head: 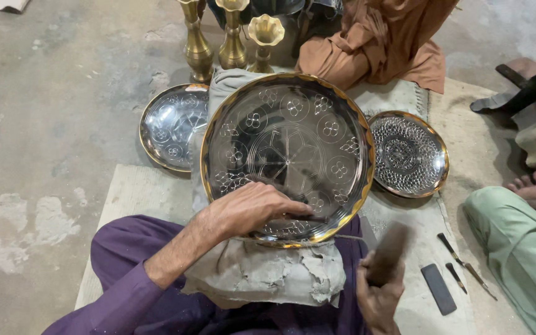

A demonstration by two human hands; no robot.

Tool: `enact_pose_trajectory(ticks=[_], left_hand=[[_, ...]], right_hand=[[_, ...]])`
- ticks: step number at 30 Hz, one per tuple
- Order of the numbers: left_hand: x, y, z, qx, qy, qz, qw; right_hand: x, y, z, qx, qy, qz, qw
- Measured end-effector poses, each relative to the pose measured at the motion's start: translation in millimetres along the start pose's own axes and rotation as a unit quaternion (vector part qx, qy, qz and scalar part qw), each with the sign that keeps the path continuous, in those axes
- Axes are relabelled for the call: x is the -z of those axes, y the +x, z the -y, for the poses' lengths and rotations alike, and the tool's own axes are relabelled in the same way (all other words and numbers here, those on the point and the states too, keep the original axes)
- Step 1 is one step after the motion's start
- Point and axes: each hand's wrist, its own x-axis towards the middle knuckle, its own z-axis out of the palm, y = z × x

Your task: The person sits on the floor with a decorated metal tray resting on a cloth pad, holding a small chisel against the tray's engraved pattern and striking it with a wooden mallet to chase the design. They reposition the chisel repeatedly across the tray's floral motifs, with other engraved trays and brass vases nearby.

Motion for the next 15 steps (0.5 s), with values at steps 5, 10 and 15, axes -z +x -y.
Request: enact_pose_trajectory(ticks=[5, 10, 15], left_hand=[[-7.5, -10.3, 2.5, -0.107, 0.003, -0.171, 0.979], [-19.4, -20.7, 3.0, 0.090, -0.144, -0.244, 0.955], [-22.8, -21.7, 8.9, 0.071, -0.157, -0.275, 0.946]], right_hand=[[14.5, 13.3, 3.0, -0.093, -0.269, 0.105, 0.953], [28.4, 49.7, 19.0, -0.081, -0.175, 0.104, 0.976], [36.0, 97.4, 58.2, 0.024, -0.178, 0.155, 0.972]])
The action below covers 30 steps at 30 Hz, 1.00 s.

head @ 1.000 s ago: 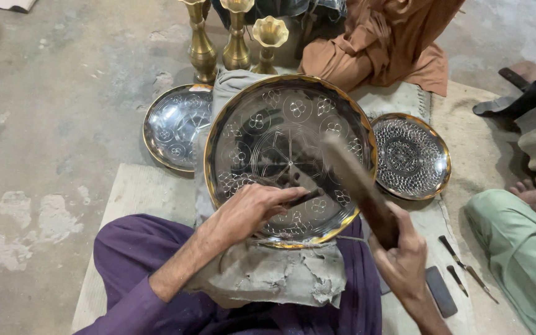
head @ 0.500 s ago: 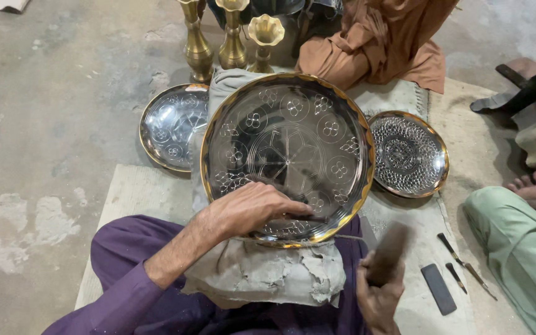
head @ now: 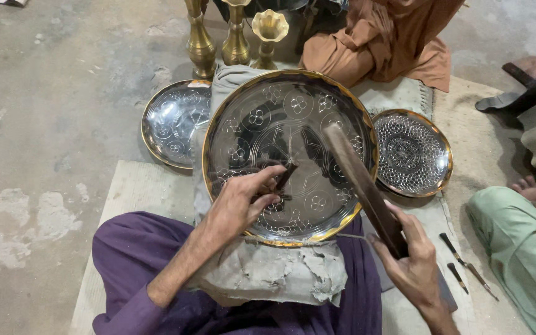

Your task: The person sits on the floor with a decorated metal tray resting on a cloth pad, holding a small chisel against the tray's engraved pattern and striking it with a wooden mallet to chase the design. They reposition the chisel repeatedly across the tray's floral motifs, with other engraved trays and brass vases nearby.

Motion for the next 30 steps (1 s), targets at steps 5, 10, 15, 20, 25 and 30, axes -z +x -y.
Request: enact_pose_trajectory(ticks=[5, 10, 15, 20, 25, 30], left_hand=[[0.8, 2.7, 4.8, -0.040, 0.010, 0.021, 0.999], [-1.6, 0.0, 5.6, -0.056, 0.014, 0.002, 0.998], [-6.5, -5.1, 2.2, -0.002, 0.019, -0.015, 1.000], [-9.6, -6.0, -2.3, -0.016, 0.028, -0.050, 0.998], [-14.3, -15.4, -3.1, 0.018, 0.041, -0.086, 0.995], [-25.0, -20.1, 2.1, 0.008, 0.013, -0.144, 0.989]], right_hand=[[16.6, 41.7, 22.4, 0.043, -0.049, 0.002, 0.998], [36.8, 70.5, 42.9, 0.096, -0.026, 0.079, 0.992], [30.6, 86.9, 64.7, 0.134, -0.081, 0.052, 0.986], [28.3, 100.7, 75.2, 0.111, -0.249, 0.108, 0.956], [28.1, 110.6, 81.2, 0.226, -0.068, 0.066, 0.970], [26.2, 117.7, 89.1, 0.178, -0.130, 0.062, 0.973]])
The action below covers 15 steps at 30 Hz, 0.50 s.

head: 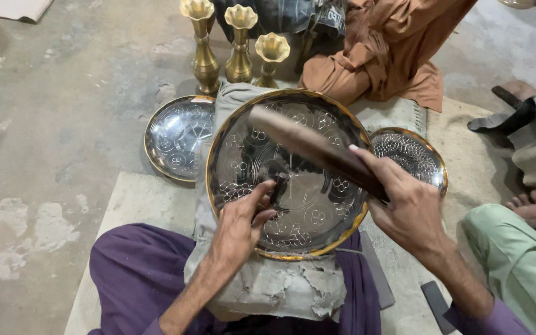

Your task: The person sits on the floor with a decorated metal tray resting on a cloth pad, holding a small chisel against the tray's engraved pattern and striking it with a wooden mallet to chase the design. They reposition the chisel repeatedly across the tray's floral motifs, with other engraved trays and brass vases nearby.

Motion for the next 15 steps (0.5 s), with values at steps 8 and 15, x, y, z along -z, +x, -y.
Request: enact_pose_trajectory(ticks=[8, 15], left_hand=[[-8.1, -14.7, -4.2, 0.107, -0.020, -0.040, 0.993], [-11.1, -16.7, -14.4, 0.110, -0.026, -0.102, 0.988]], right_hand=[[17.3, 19.5, 18.0, 0.010, -0.077, 0.039, 0.996], [28.0, 29.2, 32.7, 0.070, -0.198, 0.112, 0.971]])
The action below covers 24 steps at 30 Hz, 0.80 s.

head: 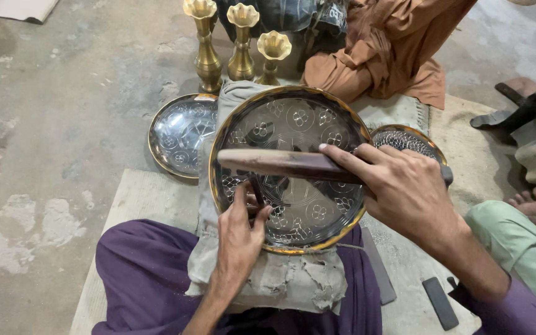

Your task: The person sits on the floor with a decorated metal tray resting on a cloth pad, holding a small chisel against the tray's engraved pattern and striking it with a wooden mallet to chase the design. They reposition the chisel repeatedly across the tray's floral motifs, with other engraved trays and brass vases nearby.

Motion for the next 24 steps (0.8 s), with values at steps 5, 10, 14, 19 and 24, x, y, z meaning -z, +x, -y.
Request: enact_pose_trajectory(ticks=[5, 10, 14, 19, 24], left_hand=[[2.3, -2.0, -6.2, 0.016, -0.029, 0.001, 0.999], [4.7, -3.3, -8.8, 0.007, -0.022, -0.006, 1.000], [2.1, -4.6, -8.2, 0.050, -0.001, -0.005, 0.999], [1.5, -6.8, -5.0, 0.051, 0.004, 0.003, 0.999], [1.6, -6.3, -1.2, 0.028, -0.002, 0.019, 0.999]], right_hand=[[-8.3, 3.9, -4.1, 0.015, 0.019, -0.004, 1.000], [-15.5, 3.5, -11.0, 0.049, -0.096, -0.026, 0.994], [-10.0, 4.1, -9.5, 0.022, 0.059, -0.082, 0.995], [5.7, 8.9, -5.4, 0.099, -0.082, -0.016, 0.992], [3.1, 13.1, 0.8, 0.038, 0.072, -0.036, 0.996]])
